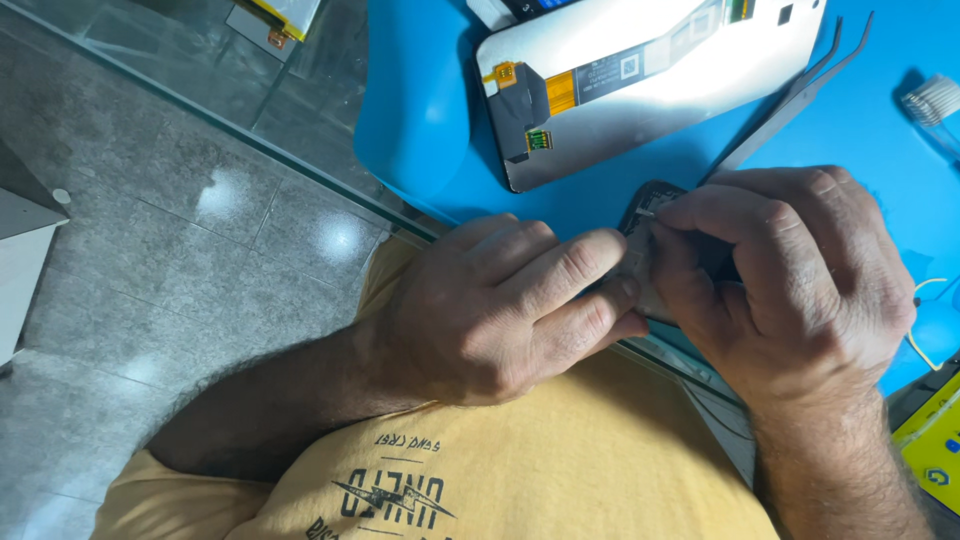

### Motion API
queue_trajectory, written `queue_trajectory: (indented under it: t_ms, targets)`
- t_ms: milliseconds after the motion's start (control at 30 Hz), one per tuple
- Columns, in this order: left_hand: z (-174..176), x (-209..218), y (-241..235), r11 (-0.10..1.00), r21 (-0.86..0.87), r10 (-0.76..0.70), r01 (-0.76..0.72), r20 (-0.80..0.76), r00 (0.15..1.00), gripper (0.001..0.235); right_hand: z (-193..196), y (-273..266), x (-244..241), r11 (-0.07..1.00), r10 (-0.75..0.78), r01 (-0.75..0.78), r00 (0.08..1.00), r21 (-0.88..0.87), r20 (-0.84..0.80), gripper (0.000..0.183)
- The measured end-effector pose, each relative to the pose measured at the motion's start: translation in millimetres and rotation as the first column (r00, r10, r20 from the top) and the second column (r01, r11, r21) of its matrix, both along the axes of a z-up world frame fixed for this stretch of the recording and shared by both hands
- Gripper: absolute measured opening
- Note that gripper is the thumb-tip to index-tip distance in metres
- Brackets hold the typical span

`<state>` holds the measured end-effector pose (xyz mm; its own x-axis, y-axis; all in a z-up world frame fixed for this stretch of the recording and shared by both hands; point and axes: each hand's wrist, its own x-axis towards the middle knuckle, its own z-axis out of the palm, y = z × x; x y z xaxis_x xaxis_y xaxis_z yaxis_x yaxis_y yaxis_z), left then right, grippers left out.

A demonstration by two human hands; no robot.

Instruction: The person uses a small metal tool to scrape adhesive residue from the inner frame of a disassembled smartphone. The person holds the frame steady with one hand while scraping with the other, working along the edges and corners.

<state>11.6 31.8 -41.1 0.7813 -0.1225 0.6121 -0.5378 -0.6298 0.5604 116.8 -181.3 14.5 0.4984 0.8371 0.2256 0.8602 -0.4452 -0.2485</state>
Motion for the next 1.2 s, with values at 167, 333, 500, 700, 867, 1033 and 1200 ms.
queue_trajectory:
  t_ms: [167,333,500,700,867,1033,1200]
  targets:
    - [-1.1,0.4,-1.1,1.000,-0.011,-0.003,0.003,0.004,1.000,0.028,-0.9,4.3,-3.8,1.000,0.012,-0.012,0.999,0.002,0.031,0.014]
    - [-0.1,2.3,-1.1,1.000,-0.022,-0.005,0.005,0.013,1.000,0.028,-3.1,4.8,-7.0,1.000,0.000,0.000,0.999,-0.009,0.049,0.010]
    - [0.5,1.2,-1.0,1.000,-0.014,0.007,-0.007,0.007,1.000,0.029,-3.0,3.5,-8.4,1.000,-0.017,0.016,1.000,0.019,0.026,0.012]
    - [-1.8,0.2,-2.6,1.000,0.019,0.019,-0.020,0.019,1.000,0.030,-3.2,4.2,-11.1,0.999,-0.046,0.047,0.996,-0.010,0.071,0.012]
    - [-0.3,-0.5,-2.9,1.000,-0.025,0.007,-0.007,0.006,1.000,0.028,-3.0,3.5,-11.9,0.998,-0.061,0.064,0.994,-0.024,0.088,0.011]
    - [-1.5,-3.4,-5.2,1.000,-0.014,0.024,-0.024,0.005,1.000,0.034,-5.2,1.8,-12.7,0.997,-0.075,0.078,0.990,-0.019,0.116,0.015]
    - [-5.3,-3.3,-6.3,0.999,-0.012,0.031,-0.031,0.020,0.999,0.031,-5.0,1.4,-10.9,0.997,-0.079,0.081,0.992,-0.017,0.100,0.014]
